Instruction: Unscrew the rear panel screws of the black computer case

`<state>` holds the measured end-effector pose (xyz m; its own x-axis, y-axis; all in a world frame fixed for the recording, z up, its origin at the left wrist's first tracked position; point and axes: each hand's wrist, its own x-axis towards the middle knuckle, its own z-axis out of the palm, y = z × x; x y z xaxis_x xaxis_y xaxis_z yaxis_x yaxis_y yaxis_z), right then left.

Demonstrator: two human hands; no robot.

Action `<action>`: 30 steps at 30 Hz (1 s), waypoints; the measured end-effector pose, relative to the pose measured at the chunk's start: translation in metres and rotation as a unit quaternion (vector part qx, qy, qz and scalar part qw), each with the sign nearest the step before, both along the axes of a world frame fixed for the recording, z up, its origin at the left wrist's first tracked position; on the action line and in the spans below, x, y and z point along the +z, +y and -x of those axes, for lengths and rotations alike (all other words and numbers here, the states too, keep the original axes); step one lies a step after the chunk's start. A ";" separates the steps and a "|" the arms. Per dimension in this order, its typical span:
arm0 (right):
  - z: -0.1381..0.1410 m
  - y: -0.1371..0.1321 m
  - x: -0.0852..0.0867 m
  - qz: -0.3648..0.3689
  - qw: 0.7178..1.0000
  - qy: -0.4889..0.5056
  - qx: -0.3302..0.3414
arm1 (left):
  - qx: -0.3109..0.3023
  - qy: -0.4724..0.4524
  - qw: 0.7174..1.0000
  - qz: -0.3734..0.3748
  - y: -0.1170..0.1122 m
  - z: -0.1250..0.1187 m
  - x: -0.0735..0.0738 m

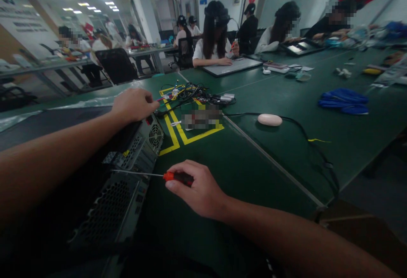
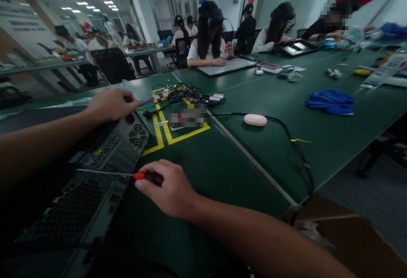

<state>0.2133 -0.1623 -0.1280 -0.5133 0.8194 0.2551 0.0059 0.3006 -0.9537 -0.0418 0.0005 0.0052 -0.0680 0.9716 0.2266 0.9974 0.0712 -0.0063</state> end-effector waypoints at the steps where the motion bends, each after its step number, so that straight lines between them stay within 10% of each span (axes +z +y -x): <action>1: -0.001 0.001 0.001 -0.013 1.000 -0.006 0.000 | -0.004 0.000 1.000 0.001 0.001 0.000 0.000; 30: -0.001 -0.005 0.014 0.025 0.999 -0.007 0.025 | -0.026 -0.016 0.999 0.033 0.007 0.006 -0.005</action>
